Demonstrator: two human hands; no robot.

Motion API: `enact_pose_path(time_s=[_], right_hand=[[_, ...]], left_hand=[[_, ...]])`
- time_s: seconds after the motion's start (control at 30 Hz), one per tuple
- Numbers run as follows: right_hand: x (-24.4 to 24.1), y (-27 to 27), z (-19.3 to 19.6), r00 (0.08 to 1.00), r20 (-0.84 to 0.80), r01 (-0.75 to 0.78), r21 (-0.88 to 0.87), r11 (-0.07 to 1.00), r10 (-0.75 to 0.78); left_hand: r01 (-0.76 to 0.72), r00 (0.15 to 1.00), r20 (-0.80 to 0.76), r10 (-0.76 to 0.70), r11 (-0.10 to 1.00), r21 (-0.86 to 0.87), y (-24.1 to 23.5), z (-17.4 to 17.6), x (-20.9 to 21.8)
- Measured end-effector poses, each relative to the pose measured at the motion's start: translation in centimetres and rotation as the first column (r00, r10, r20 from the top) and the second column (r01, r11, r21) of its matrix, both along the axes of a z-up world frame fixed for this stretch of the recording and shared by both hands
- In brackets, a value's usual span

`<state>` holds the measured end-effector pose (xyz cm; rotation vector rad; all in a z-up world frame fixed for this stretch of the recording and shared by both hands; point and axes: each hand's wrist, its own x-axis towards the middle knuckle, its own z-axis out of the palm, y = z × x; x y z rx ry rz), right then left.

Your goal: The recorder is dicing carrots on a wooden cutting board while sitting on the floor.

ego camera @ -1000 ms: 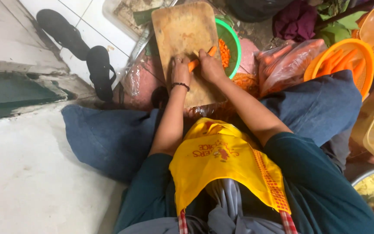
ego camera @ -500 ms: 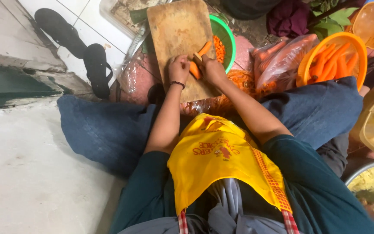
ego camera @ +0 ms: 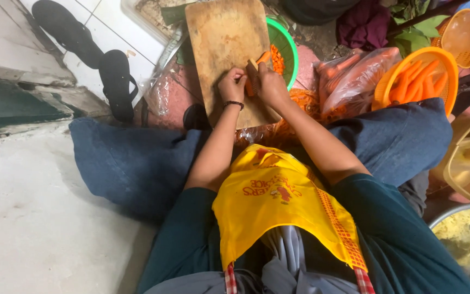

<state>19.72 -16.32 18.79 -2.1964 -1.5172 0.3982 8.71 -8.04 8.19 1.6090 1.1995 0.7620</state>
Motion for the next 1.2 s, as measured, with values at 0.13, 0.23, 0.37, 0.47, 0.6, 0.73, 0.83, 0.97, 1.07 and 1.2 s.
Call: enact_pose_path(time_s=[0.13, 0.23, 0.37, 0.47, 0.6, 0.73, 0.83, 0.97, 1.07, 1.2], right_hand=[[-0.7, 0.5, 2.1, 0.996, -0.052, 0.073, -0.111, 0.991, -0.079], [-0.7, 1.1, 2.1, 0.999, -0.033, 0.011, -0.095, 0.995, -0.014], [-0.7, 2.0, 2.2, 0.999, -0.032, -0.011, -0.138, 0.990, 0.007], [0.0, 2.9, 1.8, 0.999, -0.041, -0.030, -0.225, 0.974, 0.021], [-0.4, 3.4, 1.7, 0.998, -0.030, -0.068, -0.312, 0.948, 0.062], [-1.5, 1.9, -1.6, 1.000, -0.031, -0.006, -0.256, 0.967, -0.002], [-1.9, 0.5, -1.8, 0.998, 0.060, -0.010, -0.074, 0.997, 0.014], [0.4, 0.4, -2.6, 0.989, -0.124, 0.074, -0.034, 0.997, -0.077], [1.8, 0.3, -2.7, 0.982, -0.184, 0.028, -0.020, 0.999, -0.031], [2.2, 1.3, -2.6, 0.987, -0.160, 0.015, 0.033, 0.999, -0.009]], left_hand=[[-0.004, 1.000, 0.021, 0.005, 0.999, -0.053, -0.1, 0.7, 0.2], [0.017, 0.998, -0.052, -0.018, 1.000, -0.023, 0.0, 0.9, 0.1], [0.023, 0.998, -0.053, -0.025, 0.998, -0.050, -0.3, 1.6, -0.2], [0.017, 0.999, -0.037, -0.018, 0.999, -0.050, -0.2, 2.0, -0.3], [-0.011, 0.999, -0.041, 0.010, 0.999, -0.032, -0.4, 1.9, -0.3], [-0.014, 0.998, -0.060, 0.010, 0.998, -0.061, -0.5, 1.9, -0.5], [-0.002, 1.000, -0.004, 0.002, 1.000, 0.018, -0.4, 0.9, -0.1], [0.051, 0.998, 0.025, -0.052, 0.998, 0.046, -0.7, 0.8, 0.8], [0.112, 0.983, -0.163, -0.088, 0.982, 0.151, -0.9, 3.5, 0.5], [0.090, 0.973, -0.227, -0.026, 0.958, 0.274, -1.3, 5.0, 0.1]])
